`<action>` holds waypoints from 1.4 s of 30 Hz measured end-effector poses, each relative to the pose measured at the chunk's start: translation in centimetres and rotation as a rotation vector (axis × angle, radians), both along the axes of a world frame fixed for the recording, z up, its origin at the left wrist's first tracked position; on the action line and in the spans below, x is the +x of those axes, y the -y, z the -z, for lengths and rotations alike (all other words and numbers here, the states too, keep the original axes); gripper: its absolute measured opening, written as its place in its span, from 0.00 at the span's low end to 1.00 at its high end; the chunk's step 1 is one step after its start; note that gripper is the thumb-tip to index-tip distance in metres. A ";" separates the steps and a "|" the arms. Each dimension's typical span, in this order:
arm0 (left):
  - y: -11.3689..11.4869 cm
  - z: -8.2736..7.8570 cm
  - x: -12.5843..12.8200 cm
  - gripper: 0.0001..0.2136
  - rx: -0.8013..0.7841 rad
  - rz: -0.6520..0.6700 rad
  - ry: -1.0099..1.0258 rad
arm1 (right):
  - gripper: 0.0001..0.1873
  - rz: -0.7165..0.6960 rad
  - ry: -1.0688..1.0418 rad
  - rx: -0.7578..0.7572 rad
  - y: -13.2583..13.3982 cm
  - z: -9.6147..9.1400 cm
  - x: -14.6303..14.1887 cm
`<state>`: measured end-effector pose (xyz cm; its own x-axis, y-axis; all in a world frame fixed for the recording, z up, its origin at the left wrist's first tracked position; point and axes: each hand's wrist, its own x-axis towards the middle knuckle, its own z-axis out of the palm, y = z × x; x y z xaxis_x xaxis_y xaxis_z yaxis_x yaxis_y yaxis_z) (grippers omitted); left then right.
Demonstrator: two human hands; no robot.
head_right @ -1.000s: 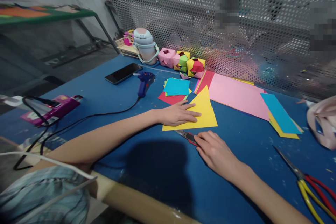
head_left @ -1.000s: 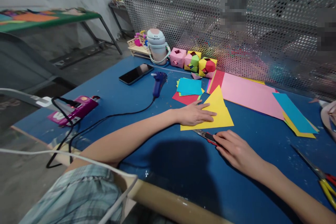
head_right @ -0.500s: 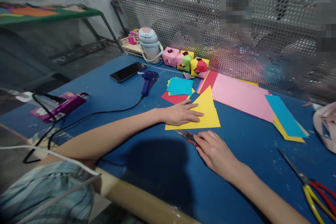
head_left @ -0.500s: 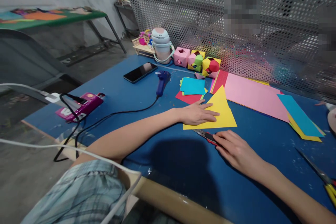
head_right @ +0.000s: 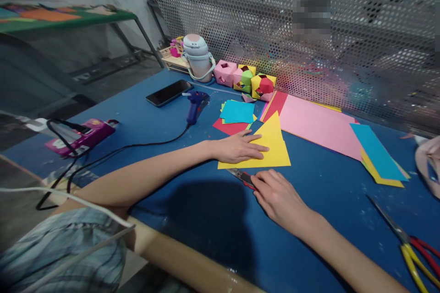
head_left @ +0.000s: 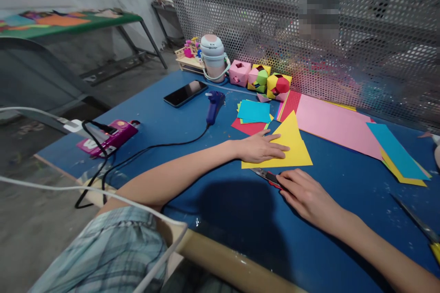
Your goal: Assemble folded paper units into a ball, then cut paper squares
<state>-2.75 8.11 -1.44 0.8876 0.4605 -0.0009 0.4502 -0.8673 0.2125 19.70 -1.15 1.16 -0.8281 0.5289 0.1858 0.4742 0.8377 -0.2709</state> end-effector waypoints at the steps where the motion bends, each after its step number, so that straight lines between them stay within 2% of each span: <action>1: 0.0 0.0 0.0 0.19 0.001 0.000 -0.002 | 0.15 0.002 -0.001 0.000 0.0 0.0 0.0; 11: 0.0 0.0 0.1 0.18 -0.005 -0.005 0.046 | 0.15 0.000 -0.001 0.015 0.1 0.1 0.0; 21: 0.1 -0.3 0.2 0.19 0.021 0.005 -0.018 | 0.15 0.004 -0.023 0.011 0.3 0.3 -0.6; 30: 0.0 -0.3 0.1 0.19 0.029 0.022 0.051 | 0.15 -0.012 -0.019 0.011 0.1 0.2 -0.8; 37: 0.0 -0.2 0.1 0.19 0.037 0.012 0.012 | 0.15 -0.029 -0.003 0.021 0.0 0.0 -1.1; 42: 0.0 -0.2 0.1 0.19 0.003 -0.001 0.042 | 0.15 -0.032 -0.013 0.021 0.0 0.0 -1.2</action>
<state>-2.67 8.07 -1.21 0.8864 0.4614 0.0378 0.4418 -0.8674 0.2290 18.48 -1.15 1.18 -0.8419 0.4983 0.2073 0.4440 0.8578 -0.2587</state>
